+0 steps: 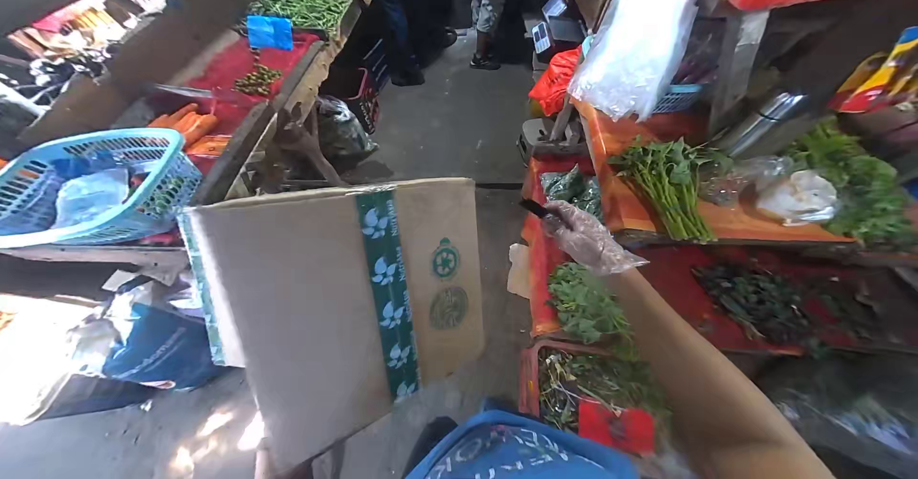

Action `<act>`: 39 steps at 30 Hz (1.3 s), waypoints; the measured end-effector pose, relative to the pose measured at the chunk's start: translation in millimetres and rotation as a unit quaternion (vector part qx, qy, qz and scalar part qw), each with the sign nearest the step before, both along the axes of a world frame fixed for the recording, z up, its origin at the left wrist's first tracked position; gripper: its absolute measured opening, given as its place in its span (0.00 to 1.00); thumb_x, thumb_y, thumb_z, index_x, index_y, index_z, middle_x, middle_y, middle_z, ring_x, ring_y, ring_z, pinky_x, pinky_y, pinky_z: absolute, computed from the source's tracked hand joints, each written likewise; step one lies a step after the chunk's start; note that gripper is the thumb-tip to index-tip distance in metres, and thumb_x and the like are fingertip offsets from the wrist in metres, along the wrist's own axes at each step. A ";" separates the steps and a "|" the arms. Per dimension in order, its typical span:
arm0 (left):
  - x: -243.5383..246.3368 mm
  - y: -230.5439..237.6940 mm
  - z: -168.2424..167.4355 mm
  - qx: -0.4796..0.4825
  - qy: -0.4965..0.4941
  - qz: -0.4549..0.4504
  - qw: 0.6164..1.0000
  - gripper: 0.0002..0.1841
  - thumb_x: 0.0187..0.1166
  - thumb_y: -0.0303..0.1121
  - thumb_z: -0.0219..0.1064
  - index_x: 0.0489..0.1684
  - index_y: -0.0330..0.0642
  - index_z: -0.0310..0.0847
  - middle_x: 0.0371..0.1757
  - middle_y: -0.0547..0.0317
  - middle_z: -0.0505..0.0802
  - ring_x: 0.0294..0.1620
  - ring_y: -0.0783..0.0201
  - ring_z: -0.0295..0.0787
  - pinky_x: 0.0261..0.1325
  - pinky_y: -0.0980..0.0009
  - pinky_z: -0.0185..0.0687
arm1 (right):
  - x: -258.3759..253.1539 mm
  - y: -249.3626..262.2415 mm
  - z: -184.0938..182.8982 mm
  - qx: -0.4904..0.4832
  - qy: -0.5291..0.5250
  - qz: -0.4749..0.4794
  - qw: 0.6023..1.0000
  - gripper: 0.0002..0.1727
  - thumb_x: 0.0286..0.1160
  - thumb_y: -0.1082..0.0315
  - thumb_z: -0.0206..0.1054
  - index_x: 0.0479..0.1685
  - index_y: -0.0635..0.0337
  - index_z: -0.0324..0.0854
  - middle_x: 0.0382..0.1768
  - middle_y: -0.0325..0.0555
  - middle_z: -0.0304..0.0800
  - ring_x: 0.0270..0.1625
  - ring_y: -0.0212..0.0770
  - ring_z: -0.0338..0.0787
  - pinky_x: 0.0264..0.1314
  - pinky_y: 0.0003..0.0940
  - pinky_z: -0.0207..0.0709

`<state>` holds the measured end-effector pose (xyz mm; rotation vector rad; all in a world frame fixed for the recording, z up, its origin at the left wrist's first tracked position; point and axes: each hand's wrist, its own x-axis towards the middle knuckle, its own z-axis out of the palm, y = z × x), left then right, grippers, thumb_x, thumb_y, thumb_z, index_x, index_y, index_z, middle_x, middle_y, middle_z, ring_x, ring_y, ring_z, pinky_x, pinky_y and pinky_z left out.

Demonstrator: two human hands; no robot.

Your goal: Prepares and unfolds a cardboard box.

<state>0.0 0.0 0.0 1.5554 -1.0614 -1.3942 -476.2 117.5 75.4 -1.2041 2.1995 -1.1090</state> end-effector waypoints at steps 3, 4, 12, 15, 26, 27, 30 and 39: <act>-61.1 -87.3 -9.9 -0.144 0.280 -0.185 0.931 0.25 0.92 0.53 0.44 0.74 0.51 0.75 0.62 0.71 0.94 0.63 0.77 0.90 0.66 0.74 0.86 | -4.0 2.1 -15.5 0.005 -0.083 -0.033 0.996 0.19 0.92 0.61 0.55 0.73 0.57 0.76 0.40 0.49 0.87 0.36 0.38 0.85 0.42 0.39 0.82; -82.2 -98.3 -7.9 -0.147 0.288 -0.205 0.924 0.24 0.92 0.53 0.43 0.73 0.51 0.73 0.60 0.74 0.94 0.62 0.78 0.90 0.67 0.75 0.86 | -2.5 3.0 -20.7 0.010 -0.107 -0.044 0.993 0.20 0.92 0.61 0.55 0.75 0.57 0.75 0.41 0.49 0.87 0.36 0.38 0.85 0.43 0.38 0.82; -260.1 -132.3 -23.4 0.021 0.071 -0.240 0.968 0.30 0.95 0.50 0.41 0.75 0.33 0.73 0.64 0.52 0.90 0.60 0.69 0.89 0.68 0.64 0.83 | -17.6 20.1 -67.9 0.038 -0.185 -0.224 0.956 0.25 0.93 0.62 0.50 0.82 0.66 0.67 0.52 0.57 0.87 0.46 0.44 0.88 0.54 0.41 0.82; -343.8 -141.2 -11.2 0.047 0.028 -0.324 0.944 0.30 0.95 0.50 0.43 0.71 0.31 0.78 0.67 0.44 0.89 0.66 0.62 0.87 0.73 0.60 0.79 | -32.3 35.6 -78.8 0.023 -0.177 -0.343 0.922 0.24 0.93 0.64 0.49 0.80 0.69 0.67 0.54 0.61 0.87 0.49 0.48 0.89 0.56 0.45 0.84; -567.8 -137.5 6.1 0.044 -0.066 -0.636 0.768 0.29 0.90 0.48 0.58 0.79 0.32 0.71 0.74 0.38 0.83 0.76 0.55 0.79 0.81 0.56 0.70 | -37.7 82.3 -98.8 -0.046 -0.144 -0.604 0.782 0.22 0.89 0.67 0.52 0.76 0.67 0.71 0.45 0.55 0.87 0.37 0.41 0.87 0.44 0.41 0.83; -579.6 -138.1 4.0 0.045 -0.078 -0.633 0.769 0.29 0.90 0.49 0.58 0.78 0.32 0.72 0.74 0.38 0.83 0.75 0.54 0.80 0.80 0.55 0.71 | -39.8 86.5 -100.0 -0.048 -0.151 -0.609 0.777 0.21 0.88 0.68 0.52 0.76 0.67 0.71 0.44 0.55 0.87 0.36 0.40 0.86 0.44 0.40 0.83; -595.6 -156.8 -10.8 0.042 -0.133 -0.636 0.759 0.32 0.90 0.53 0.56 0.78 0.33 0.72 0.74 0.37 0.83 0.76 0.50 0.80 0.81 0.50 0.70 | -50.3 97.9 -102.5 -0.018 -0.162 -0.600 0.783 0.21 0.88 0.70 0.54 0.76 0.68 0.72 0.47 0.56 0.88 0.39 0.42 0.87 0.48 0.41 0.83; -616.8 -158.1 -75.3 0.016 -0.097 -0.429 0.898 0.33 0.82 0.59 0.65 0.57 0.29 0.82 0.45 0.41 0.93 0.44 0.54 0.93 0.53 0.51 0.89 | -158.9 84.5 -72.9 0.113 0.044 -0.413 0.902 0.19 0.89 0.61 0.58 0.65 0.60 0.87 0.64 0.57 0.91 0.69 0.57 0.88 0.76 0.62 0.72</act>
